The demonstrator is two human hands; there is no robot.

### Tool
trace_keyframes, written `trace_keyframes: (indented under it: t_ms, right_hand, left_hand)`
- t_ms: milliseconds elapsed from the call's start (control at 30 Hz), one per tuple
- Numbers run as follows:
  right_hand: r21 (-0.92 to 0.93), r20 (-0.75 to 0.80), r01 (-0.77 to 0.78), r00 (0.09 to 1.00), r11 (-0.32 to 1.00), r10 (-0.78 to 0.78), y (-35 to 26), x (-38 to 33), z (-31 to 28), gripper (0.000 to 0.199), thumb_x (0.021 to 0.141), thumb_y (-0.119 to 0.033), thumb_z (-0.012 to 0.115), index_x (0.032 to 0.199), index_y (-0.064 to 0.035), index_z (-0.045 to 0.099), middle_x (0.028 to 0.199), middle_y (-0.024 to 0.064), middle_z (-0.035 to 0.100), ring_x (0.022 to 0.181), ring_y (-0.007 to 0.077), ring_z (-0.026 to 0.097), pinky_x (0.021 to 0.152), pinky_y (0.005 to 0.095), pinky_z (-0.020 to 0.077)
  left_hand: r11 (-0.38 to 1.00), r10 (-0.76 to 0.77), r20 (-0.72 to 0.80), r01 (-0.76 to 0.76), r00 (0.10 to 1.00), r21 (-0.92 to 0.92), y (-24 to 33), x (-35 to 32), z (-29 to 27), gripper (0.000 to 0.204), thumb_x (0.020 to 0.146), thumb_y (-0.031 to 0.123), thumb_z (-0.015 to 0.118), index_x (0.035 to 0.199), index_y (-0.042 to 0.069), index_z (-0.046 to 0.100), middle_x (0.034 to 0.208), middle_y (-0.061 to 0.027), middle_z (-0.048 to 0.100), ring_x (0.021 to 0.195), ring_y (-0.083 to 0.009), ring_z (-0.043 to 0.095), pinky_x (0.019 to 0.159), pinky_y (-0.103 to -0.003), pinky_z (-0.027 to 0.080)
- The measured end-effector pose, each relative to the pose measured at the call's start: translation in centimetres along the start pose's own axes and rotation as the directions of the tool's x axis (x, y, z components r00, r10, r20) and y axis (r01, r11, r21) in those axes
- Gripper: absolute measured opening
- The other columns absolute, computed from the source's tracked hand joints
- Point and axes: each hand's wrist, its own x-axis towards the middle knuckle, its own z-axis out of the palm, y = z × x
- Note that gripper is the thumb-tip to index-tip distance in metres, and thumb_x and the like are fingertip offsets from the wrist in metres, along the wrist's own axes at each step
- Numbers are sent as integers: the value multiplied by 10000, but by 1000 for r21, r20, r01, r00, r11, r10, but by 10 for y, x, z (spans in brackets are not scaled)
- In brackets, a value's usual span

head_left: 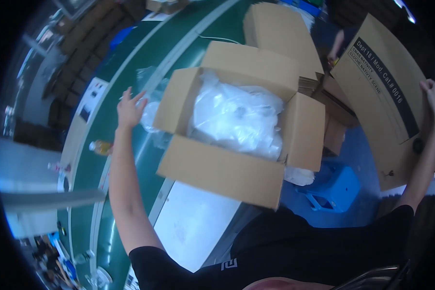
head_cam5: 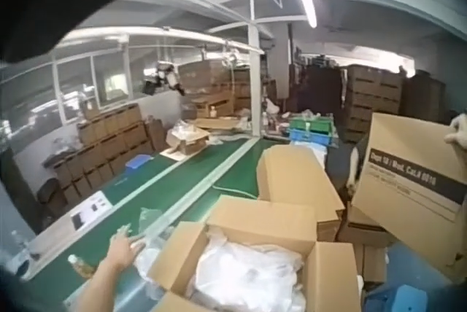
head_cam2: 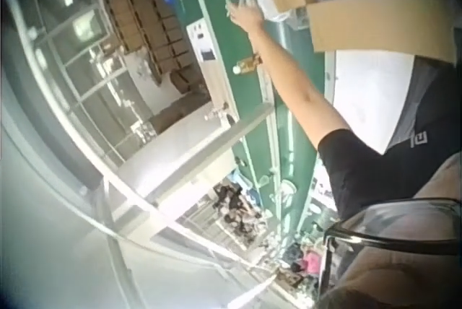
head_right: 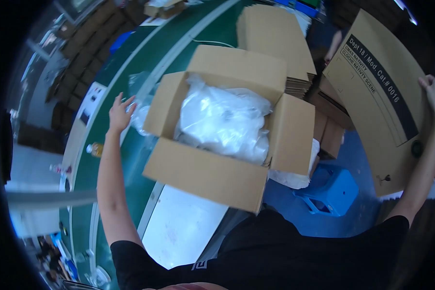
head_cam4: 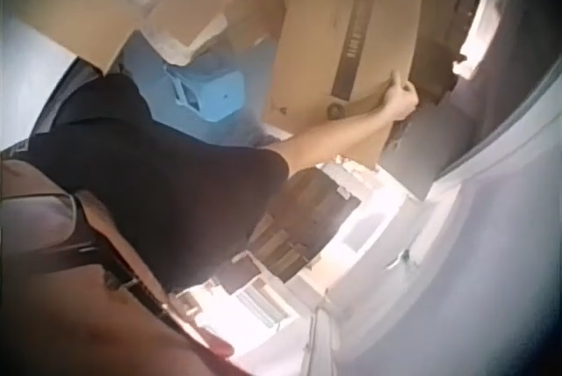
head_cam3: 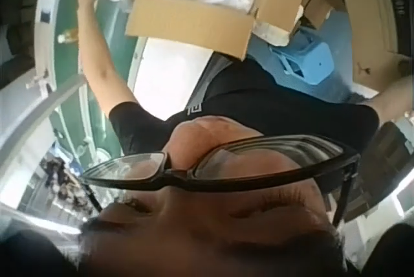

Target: Packaging glowing dome-shaped lamps into cardboard boxes.

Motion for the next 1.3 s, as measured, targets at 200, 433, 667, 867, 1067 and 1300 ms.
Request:
trace_keyframes:
  t_ms: [200,433,667,867,1067,1300]
  right_hand:
    - [-165,152,-232,954,959,257,20,-7,133,480,854,-451,692,1130,-58,700,1128,208,691,1107,351,648,891,453,495]
    - [-170,181,-364,902,916,392,66,-25,283,486,801,-472,734,1066,-65,715,1044,205,707,1020,363,672,846,471,508]
    - [-125,268,-480,826,868,496,49,-58,377,554,805,-468,749,1216,-105,669,1172,175,685,1122,340,642,911,451,504]
    - [-57,303,-452,841,890,447,48,-69,414,495,803,-452,753,1159,-113,691,1143,177,693,1102,349,650,907,459,510]
    - [-48,385,-398,839,916,385,28,-78,454,408,816,-394,739,1069,-75,713,1099,206,695,1057,367,661,873,471,512]
    - [138,318,-5,947,990,-40,127,-73,582,545,834,-453,689,1071,37,669,1087,263,666,1026,405,629,873,481,493]
  left_hand:
    - [976,-66,250,10,966,217,-21,62,46,457,957,343,566,1377,163,548,1502,-129,430,1377,-317,421,1119,-497,325]
    - [991,-52,206,26,977,128,-15,75,45,379,1026,276,462,1325,61,551,1316,-170,582,1188,-366,564,977,-454,461]
    - [974,-107,363,24,926,224,-21,78,39,385,1011,332,464,1256,47,551,1195,-174,622,1121,-371,590,954,-521,418]
    - [956,-68,336,-34,939,290,4,66,5,282,946,308,518,1033,53,604,1036,-163,670,1005,-377,631,893,-504,449]
    - [952,-286,187,257,940,166,-50,0,-100,441,980,361,527,1190,-14,627,1039,-252,683,990,-391,666,844,-436,508]
    - [834,-539,193,488,819,258,-31,-139,-232,489,987,380,541,1271,-14,596,1086,-240,676,1009,-374,654,891,-415,489]
